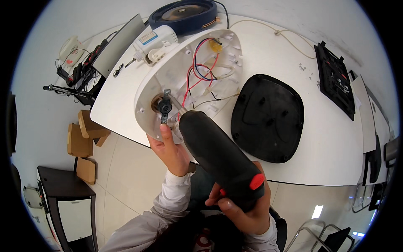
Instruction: The person assembles a small white appliance using a cordless electric screwdriver. They attach a black base plate to the main body, secure it with screws, and then install internal components including a motor and wiring. The person repeatedly picks up and places screws and tools on the table during the process.
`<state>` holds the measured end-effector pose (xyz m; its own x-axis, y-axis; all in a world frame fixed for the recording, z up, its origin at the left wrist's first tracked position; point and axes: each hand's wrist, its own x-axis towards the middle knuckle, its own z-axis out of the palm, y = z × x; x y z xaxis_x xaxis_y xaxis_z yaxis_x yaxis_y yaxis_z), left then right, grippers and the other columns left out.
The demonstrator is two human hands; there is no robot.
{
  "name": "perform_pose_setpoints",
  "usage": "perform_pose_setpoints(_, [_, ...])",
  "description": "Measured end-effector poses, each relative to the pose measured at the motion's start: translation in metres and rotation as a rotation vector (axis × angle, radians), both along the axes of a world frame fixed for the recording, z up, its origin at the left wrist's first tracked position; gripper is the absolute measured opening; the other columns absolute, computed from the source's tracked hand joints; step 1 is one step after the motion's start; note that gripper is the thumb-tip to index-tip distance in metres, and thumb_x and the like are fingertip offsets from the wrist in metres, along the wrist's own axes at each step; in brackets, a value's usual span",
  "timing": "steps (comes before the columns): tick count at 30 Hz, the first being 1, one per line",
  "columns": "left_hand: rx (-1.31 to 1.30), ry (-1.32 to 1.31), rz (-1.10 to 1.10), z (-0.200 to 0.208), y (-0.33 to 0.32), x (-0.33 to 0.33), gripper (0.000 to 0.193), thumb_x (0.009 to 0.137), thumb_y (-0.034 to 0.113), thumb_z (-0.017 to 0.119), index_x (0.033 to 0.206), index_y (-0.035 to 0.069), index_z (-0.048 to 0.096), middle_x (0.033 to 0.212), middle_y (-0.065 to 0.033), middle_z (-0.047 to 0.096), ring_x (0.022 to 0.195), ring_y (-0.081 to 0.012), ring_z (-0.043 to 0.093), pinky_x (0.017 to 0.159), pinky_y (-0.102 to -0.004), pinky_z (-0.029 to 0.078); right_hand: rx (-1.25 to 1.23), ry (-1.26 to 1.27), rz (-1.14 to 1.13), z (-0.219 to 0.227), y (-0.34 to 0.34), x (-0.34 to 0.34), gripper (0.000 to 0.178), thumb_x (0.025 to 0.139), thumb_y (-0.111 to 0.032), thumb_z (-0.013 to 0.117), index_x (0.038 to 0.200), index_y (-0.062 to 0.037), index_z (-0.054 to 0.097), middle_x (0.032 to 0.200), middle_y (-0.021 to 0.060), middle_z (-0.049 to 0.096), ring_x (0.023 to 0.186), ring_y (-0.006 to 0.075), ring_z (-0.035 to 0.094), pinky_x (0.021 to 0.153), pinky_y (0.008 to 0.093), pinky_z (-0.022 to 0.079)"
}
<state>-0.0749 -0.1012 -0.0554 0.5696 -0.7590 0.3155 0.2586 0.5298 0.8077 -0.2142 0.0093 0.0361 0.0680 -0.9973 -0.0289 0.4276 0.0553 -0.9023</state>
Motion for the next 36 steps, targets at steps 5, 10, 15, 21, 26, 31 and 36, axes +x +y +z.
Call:
perform_pose_setpoints(5, [-0.003, 0.0, 0.002, -0.0033, -0.0004, 0.0003, 0.044, 0.09, 0.027, 0.058, 0.12, -0.001, 0.044, 0.112, -0.0082, 0.051, 0.102, -0.015, 0.048, 0.088, -0.0277, 0.038, 0.03, -0.026, 0.006, 0.0036, 0.0, 0.0, 0.05, 0.078, -0.008, 0.061, 0.117, 0.0062, 0.033, 0.086, 0.0191, 0.057, 0.073, 0.0215, 0.062, 0.067, 0.0345, 0.055])
perform_pose_setpoints(10, [0.001, 0.01, -0.003, -0.0021, 0.0, -0.0001, 0.044, 0.09, 0.027, 0.058, 0.12, -0.001, 0.043, 0.113, -0.0085, 0.051, 0.103, -0.0152, 0.048, 0.09, -0.0281, 0.037, 0.033, -0.049, -0.002, 0.0, 0.0012, -0.001, 0.051, 0.078, -0.008, 0.062, 0.117, 0.0064, 0.033, 0.086, 0.0199, 0.057, 0.073, 0.0221, 0.062, 0.066, 0.0351, 0.056])
perform_pose_setpoints(15, [-0.012, 0.003, 0.005, -0.0011, 0.0005, 0.0016, 0.044, 0.089, 0.026, 0.058, 0.12, -0.001, 0.043, 0.114, -0.0087, 0.05, 0.103, -0.0152, 0.048, 0.09, -0.0279, 0.037, 0.037, -0.078, -0.028, -0.0003, 0.0019, 0.0024, 0.05, 0.078, -0.009, 0.063, 0.116, 0.0061, 0.033, 0.086, 0.0205, 0.057, 0.071, 0.0228, 0.063, 0.066, 0.0355, 0.056])
perform_pose_setpoints(21, [-0.017, 0.014, -0.001, -0.0005, 0.0001, -0.0007, 0.043, 0.09, 0.023, 0.058, 0.121, -0.002, 0.043, 0.114, -0.009, 0.05, 0.104, -0.0154, 0.048, 0.09, -0.0278, 0.037, 0.014, -0.052, -0.008, -0.0021, 0.0012, -0.0012, 0.05, 0.077, -0.009, 0.063, 0.114, 0.006, 0.033, 0.086, 0.021, 0.057, 0.072, 0.0235, 0.064, 0.066, 0.0355, 0.056])
perform_pose_setpoints(26, [-0.011, 0.003, 0.001, -0.0012, 0.0005, 0.0006, 0.043, 0.09, 0.023, 0.057, 0.122, -0.002, 0.042, 0.114, -0.0093, 0.05, 0.103, -0.0156, 0.049, 0.09, -0.0279, 0.038, 0.021, -0.048, -0.008, -0.0022, -0.0001, -0.001, 0.05, 0.077, -0.01, 0.064, 0.114, 0.006, 0.033, 0.086, 0.021, 0.057, 0.072, 0.0237, 0.064, 0.065, 0.0354, 0.056])
perform_pose_setpoints(31, [-0.003, 0.005, -0.004, -0.0009, 0.0005, 0.0005, 0.044, 0.09, 0.023, 0.057, 0.123, -0.002, 0.042, 0.114, -0.0094, 0.051, 0.104, -0.0159, 0.049, 0.09, -0.0281, 0.038, 0.024, -0.042, -0.014, -0.0029, 0.0007, -0.001, 0.051, 0.077, -0.01, 0.064, 0.114, 0.0061, 0.033, 0.086, 0.0207, 0.057, 0.072, 0.0238, 0.064, 0.065, 0.0353, 0.056])
perform_pose_setpoints(36, [-0.003, 0.005, -0.006, -0.0008, 0.0004, 0.0002, 0.044, 0.09, 0.023, 0.058, 0.123, -0.002, 0.042, 0.114, -0.0094, 0.051, 0.103, -0.0158, 0.049, 0.09, -0.0279, 0.038, 0.018, -0.044, -0.011, -0.0041, 0.0007, -0.0018, 0.05, 0.077, -0.01, 0.064, 0.114, 0.0062, 0.033, 0.086, 0.0207, 0.057, 0.071, 0.0237, 0.064, 0.065, 0.0352, 0.056])
